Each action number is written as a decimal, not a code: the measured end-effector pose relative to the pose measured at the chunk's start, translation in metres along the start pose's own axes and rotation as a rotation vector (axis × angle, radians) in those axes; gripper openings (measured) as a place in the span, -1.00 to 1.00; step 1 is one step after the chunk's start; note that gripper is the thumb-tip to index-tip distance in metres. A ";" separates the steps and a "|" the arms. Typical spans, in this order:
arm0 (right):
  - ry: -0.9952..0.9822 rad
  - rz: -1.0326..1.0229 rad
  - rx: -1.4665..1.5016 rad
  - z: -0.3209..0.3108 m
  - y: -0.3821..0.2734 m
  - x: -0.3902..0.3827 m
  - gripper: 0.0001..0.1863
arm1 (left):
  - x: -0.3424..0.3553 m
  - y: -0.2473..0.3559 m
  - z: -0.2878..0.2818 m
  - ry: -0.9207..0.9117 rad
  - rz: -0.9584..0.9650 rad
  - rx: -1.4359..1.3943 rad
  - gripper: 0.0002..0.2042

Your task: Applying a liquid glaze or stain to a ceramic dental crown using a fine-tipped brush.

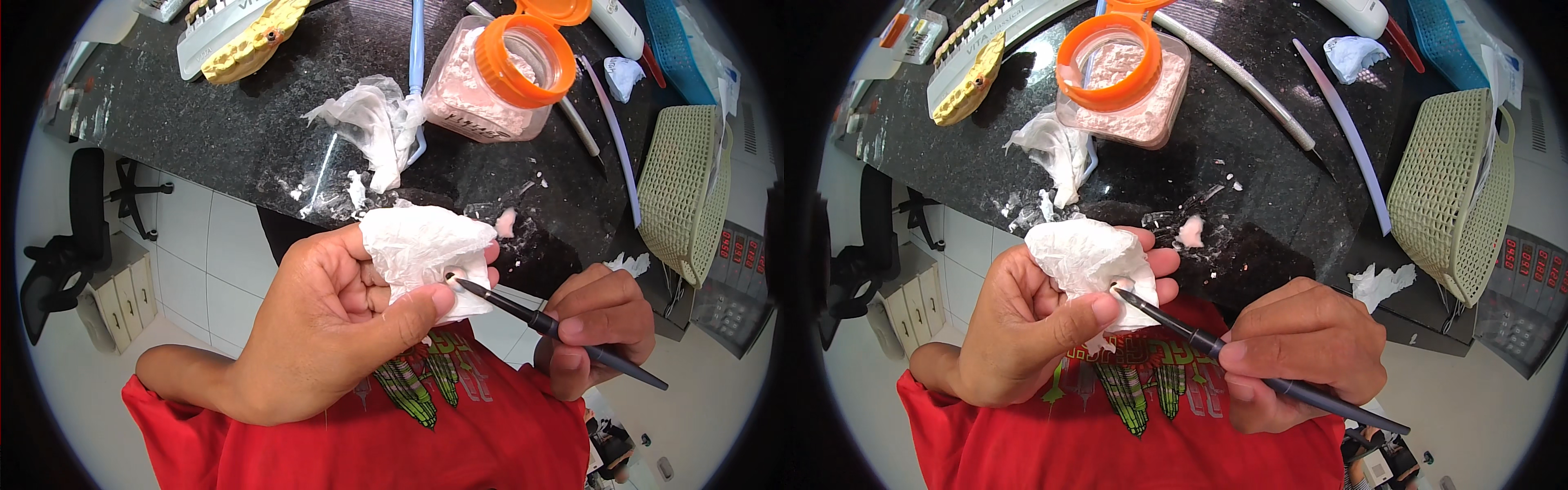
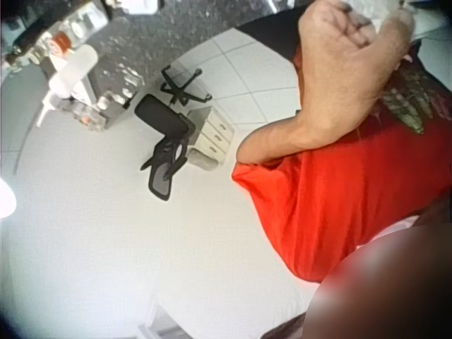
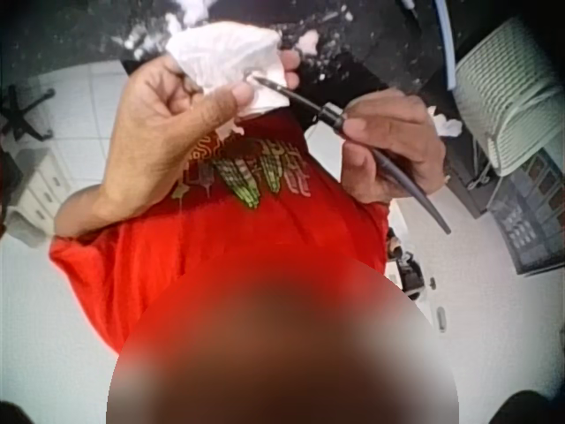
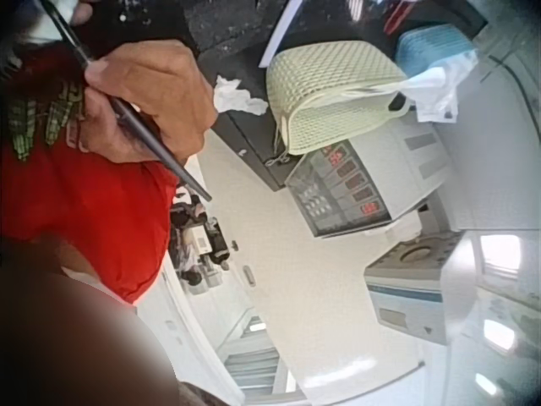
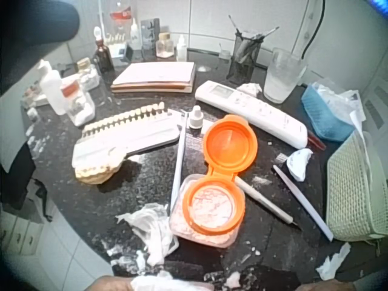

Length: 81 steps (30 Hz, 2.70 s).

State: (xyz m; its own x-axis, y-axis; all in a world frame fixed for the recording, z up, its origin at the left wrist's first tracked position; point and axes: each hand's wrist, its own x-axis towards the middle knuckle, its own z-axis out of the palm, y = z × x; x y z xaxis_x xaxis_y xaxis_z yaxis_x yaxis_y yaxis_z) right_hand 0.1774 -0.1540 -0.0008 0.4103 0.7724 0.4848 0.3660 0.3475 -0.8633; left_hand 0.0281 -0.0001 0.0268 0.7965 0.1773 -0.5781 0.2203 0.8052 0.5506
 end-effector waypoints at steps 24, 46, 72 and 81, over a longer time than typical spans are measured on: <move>0.074 -0.021 0.025 0.001 0.002 -0.002 -0.78 | 0.000 0.001 0.001 -0.007 -0.003 -0.010 -0.57; 0.035 -0.008 -0.007 0.000 0.000 -0.001 -0.75 | 0.000 0.002 0.002 -0.011 -0.012 -0.012 -0.57; 0.046 -0.023 0.008 0.002 0.002 -0.003 -0.79 | 0.000 0.001 0.001 -0.006 0.004 0.016 -0.57; 0.072 -0.175 -0.119 0.003 0.003 -0.008 -0.79 | -0.004 0.002 -0.007 -0.032 -0.081 -0.008 -0.49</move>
State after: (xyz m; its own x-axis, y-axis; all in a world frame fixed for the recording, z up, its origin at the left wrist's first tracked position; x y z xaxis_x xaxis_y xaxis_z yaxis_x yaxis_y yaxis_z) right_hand 0.1723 -0.1577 -0.0078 0.3887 0.6645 0.6383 0.5312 0.4044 -0.7445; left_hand 0.0216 0.0046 0.0256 0.7937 0.0934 -0.6011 0.2803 0.8208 0.4977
